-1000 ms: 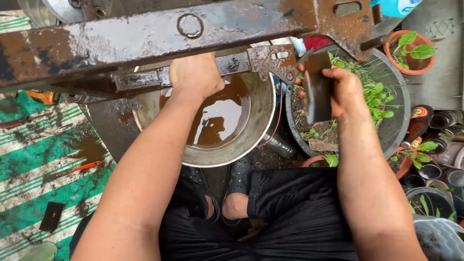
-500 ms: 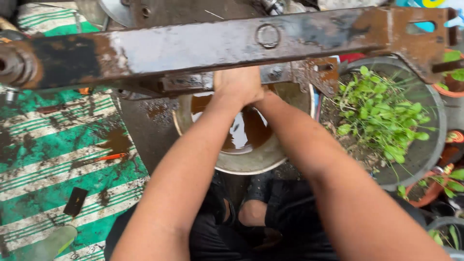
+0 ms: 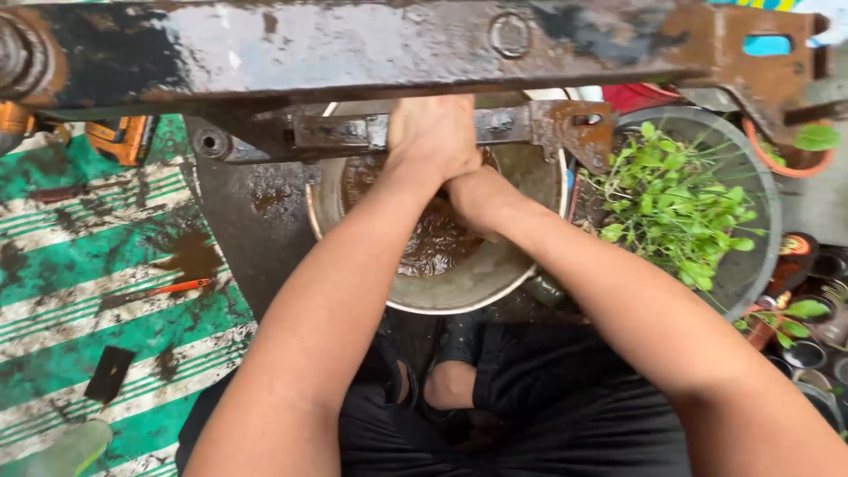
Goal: Cleaning a motorcycle swingarm using a sponge and a bucket of cleaning solution.
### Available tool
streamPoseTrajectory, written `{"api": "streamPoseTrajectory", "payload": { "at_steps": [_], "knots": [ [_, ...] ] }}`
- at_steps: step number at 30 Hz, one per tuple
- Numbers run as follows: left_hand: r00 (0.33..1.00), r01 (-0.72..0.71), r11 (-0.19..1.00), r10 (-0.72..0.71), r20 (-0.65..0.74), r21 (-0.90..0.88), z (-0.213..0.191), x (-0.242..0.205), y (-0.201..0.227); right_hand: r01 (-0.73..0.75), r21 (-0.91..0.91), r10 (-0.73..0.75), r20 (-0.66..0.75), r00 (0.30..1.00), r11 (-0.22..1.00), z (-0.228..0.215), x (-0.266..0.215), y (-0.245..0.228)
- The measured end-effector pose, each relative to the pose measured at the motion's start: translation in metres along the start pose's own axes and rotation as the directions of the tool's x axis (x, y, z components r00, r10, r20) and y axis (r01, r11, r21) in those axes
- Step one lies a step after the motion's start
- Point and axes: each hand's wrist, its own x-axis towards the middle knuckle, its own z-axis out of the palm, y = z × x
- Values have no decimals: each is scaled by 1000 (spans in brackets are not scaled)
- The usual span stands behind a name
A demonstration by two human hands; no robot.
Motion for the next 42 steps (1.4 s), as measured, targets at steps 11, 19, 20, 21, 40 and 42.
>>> {"api": "streamPoseTrajectory", "payload": {
  "at_steps": [11, 19, 20, 21, 40, 42],
  "knots": [
    [993, 48, 949, -80, 90, 313, -3, -10, 19, 250, 77, -75, -835, 545, 965, -63, -92, 151],
    [957, 184, 960, -224, 187, 210, -24, -9, 40, -166, 58, 174, -446, 878, 984, -37, -64, 76],
    [952, 210, 960, -244, 186, 185, -30, -7, 48, -251, 89, 266, -277, 923, 964, -57, -70, 44],
    [954, 204, 960, -239, 183, 190, -30, -6, 47, -253, 94, 269, -283, 920, 963, -45, -61, 57],
    [990, 86, 996, -87, 108, 11, -13, -4, 24, 146, 850, 424, -393, 816, 506, -26, -18, 258],
    [982, 117, 993, -112, 155, -22, -7, -1, 20, -13, 835, 499, -316, 807, 551, -43, -7, 263]
  ]
}}
